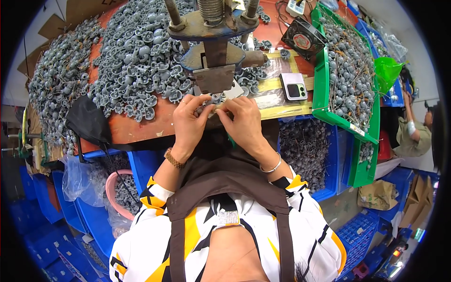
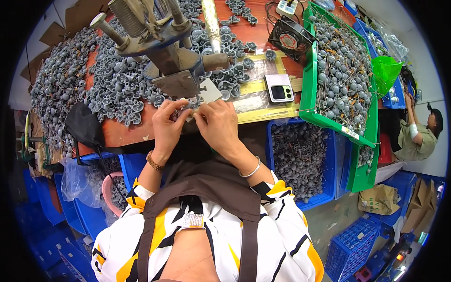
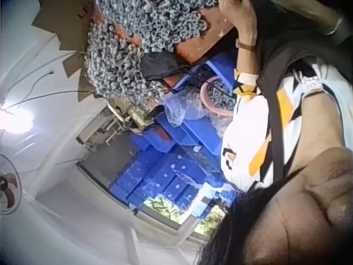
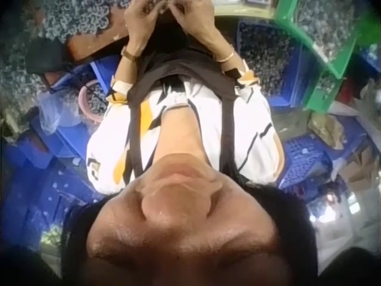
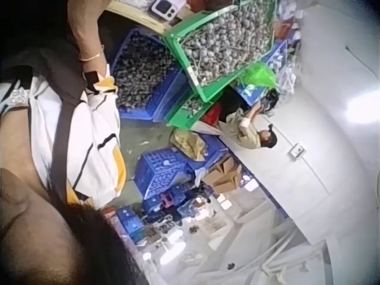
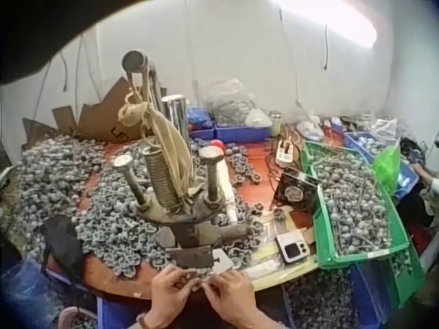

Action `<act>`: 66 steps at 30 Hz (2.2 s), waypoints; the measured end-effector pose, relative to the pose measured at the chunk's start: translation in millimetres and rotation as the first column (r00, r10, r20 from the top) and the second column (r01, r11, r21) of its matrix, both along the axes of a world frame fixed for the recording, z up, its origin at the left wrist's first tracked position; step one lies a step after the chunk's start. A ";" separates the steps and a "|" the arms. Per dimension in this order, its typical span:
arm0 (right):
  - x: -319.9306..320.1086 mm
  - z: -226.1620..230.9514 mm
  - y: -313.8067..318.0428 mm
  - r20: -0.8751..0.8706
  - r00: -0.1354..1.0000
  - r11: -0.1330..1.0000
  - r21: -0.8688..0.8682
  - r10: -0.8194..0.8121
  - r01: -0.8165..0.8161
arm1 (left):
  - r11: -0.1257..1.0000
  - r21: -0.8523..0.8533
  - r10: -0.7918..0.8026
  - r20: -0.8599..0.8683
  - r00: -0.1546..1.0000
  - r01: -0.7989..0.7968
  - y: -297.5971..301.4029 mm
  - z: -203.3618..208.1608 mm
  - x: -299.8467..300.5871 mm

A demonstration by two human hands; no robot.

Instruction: Assembling small plastic components using a manual press at a factory workbench.

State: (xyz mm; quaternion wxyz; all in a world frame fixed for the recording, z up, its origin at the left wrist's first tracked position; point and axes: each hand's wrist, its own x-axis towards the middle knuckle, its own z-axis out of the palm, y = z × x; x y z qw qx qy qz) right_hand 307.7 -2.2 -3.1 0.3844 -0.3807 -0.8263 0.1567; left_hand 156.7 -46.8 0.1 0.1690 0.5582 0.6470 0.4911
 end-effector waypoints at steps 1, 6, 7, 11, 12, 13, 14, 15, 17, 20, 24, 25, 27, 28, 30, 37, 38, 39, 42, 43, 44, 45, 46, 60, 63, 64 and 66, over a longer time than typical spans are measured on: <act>3.0 1.0 0.8 0.032 0.999 1.000 -0.009 0.019 -0.019 | 0.999 -0.014 -0.048 -0.039 0.998 0.048 1.1 1.0 -3.6; 22.4 17.5 37.9 -0.369 0.922 0.925 -0.379 -0.120 -0.032 | 0.989 -0.069 -0.135 -0.118 0.984 0.127 3.0 5.1 -10.5; 25.6 25.0 54.5 -0.370 0.917 0.940 -0.341 -0.151 0.017 | 0.994 -0.070 -0.098 -0.142 0.985 0.089 2.8 5.3 -8.6; 8.8 75.7 129.8 -0.744 0.661 0.816 -0.440 -0.098 -0.374 | 0.994 -0.101 0.011 -0.220 0.975 -0.035 -1.0 7.1 0.7; 0.2 92.9 142.2 -0.818 0.548 0.697 -0.495 -0.173 -0.519 | 0.997 -0.081 -0.012 -0.215 0.976 -0.005 -1.5 8.1 1.8; -5.2 111.4 148.9 -0.840 0.531 0.665 -0.461 -0.114 -0.587 | 0.996 -0.086 -0.006 -0.224 0.975 -0.013 -2.4 8.9 3.0; -3.7 130.2 149.6 -0.750 0.660 0.745 -0.410 0.053 -0.526 | 0.992 -0.101 0.044 -0.245 0.968 -0.070 -2.7 9.5 4.2; -0.9 143.5 140.1 -0.704 0.700 0.809 -0.339 0.121 -0.480 | 0.996 -0.084 0.014 -0.238 0.971 -0.035 -3.2 9.8 4.5; 10.2 158.8 109.6 -0.578 0.798 0.936 -0.158 0.170 -0.314 | 0.995 -0.058 0.064 -0.216 0.974 -0.078 -4.1 9.0 6.3; 24.2 136.6 40.6 -0.569 0.798 0.976 0.186 0.198 -0.110 | 0.998 -0.036 0.047 -0.201 0.978 -0.055 -4.4 6.5 6.6; 42.3 92.2 -32.8 -0.388 0.837 0.902 0.350 0.386 -0.253 | 0.998 -0.044 0.038 -0.153 0.987 -0.045 -2.1 5.3 3.2; 46.5 88.6 -33.2 -0.390 0.861 0.934 0.271 0.327 -0.232 | 1.000 -0.015 0.021 -0.151 0.988 -0.023 -2.2 5.4 3.1; 54.0 93.0 -30.9 -0.274 0.906 0.906 0.367 0.323 -0.212 | 0.998 -0.065 0.013 -0.128 0.992 -0.021 -3.0 5.8 2.4; 57.9 99.8 -25.9 -0.319 0.901 0.920 0.350 0.293 -0.175 | 0.999 0.009 -0.045 -0.131 0.990 0.046 -4.7 5.3 3.1; 53.8 106.3 -11.8 -0.592 0.788 0.962 0.272 0.172 -0.006 | 0.997 -0.082 0.006 -0.051 0.999 -0.010 -17.1 1.3 5.5; 23.1 40.5 8.7 -0.023 0.997 0.940 -0.334 -0.078 0.066 | 0.941 0.093 0.331 -0.078 0.940 -0.324 -76.8 -14.9 -53.5; 21.2 25.3 3.8 0.051 0.998 0.938 -0.346 0.026 -0.007 | 0.937 0.043 0.347 -0.029 0.937 -0.346 -81.7 -17.1 -65.8; 16.2 10.3 -4.1 -0.045 0.999 0.903 -0.428 0.006 -0.025 | 0.909 -0.019 0.418 0.070 0.906 -0.417 -86.6 -18.9 -75.4; 10.5 -13.9 -12.4 -0.228 0.972 0.915 -0.401 -0.052 -0.046 | 0.900 0.096 0.434 -0.264 0.861 -0.424 -81.5 -23.5 -91.1; 10.7 -16.1 -15.6 -0.272 0.962 0.920 -0.381 -0.015 -0.094 | 0.917 0.113 0.399 -0.307 0.864 -0.383 -77.4 -24.9 -91.5; 11.9 -15.9 -17.5 -0.312 0.949 0.924 -0.348 0.045 -0.158 | 0.928 0.143 0.372 -0.369 0.851 -0.344 -69.1 -26.5 -90.0; 15.1 -13.8 -20.1 -0.287 0.956 0.939 -0.310 0.058 -0.150 | 0.928 0.186 0.373 -0.412 0.831 -0.324 -62.1 -27.9 -88.1; 20.6 -10.6 -24.5 -0.358 0.933 0.909 -0.380 0.028 -0.173 | 0.937 0.166 0.347 -0.373 0.860 -0.306 -53.3 -29.5 -85.9; 260.4 54.2 -96.0 0.138 0.645 0.613 -0.216 -0.752 0.760 | 0.946 0.127 0.311 -0.621 0.720 -0.299 5.2 -47.6 -82.5; 283.1 56.7 -76.9 -0.090 0.640 0.644 -0.199 -0.763 0.739 | 0.947 0.229 0.320 -0.601 0.733 -0.226 2.8 -50.3 -81.6; 287.8 56.6 -61.4 -0.158 0.638 0.656 -0.147 -0.754 0.740 | 0.944 0.237 0.330 -0.615 0.716 -0.231 1.9 -50.5 -81.5; 295.2 54.7 -16.8 -0.257 0.646 0.688 -0.128 -0.719 0.715 | 0.946 0.259 0.318 -0.640 0.699 -0.193 0.6 -49.8 -82.0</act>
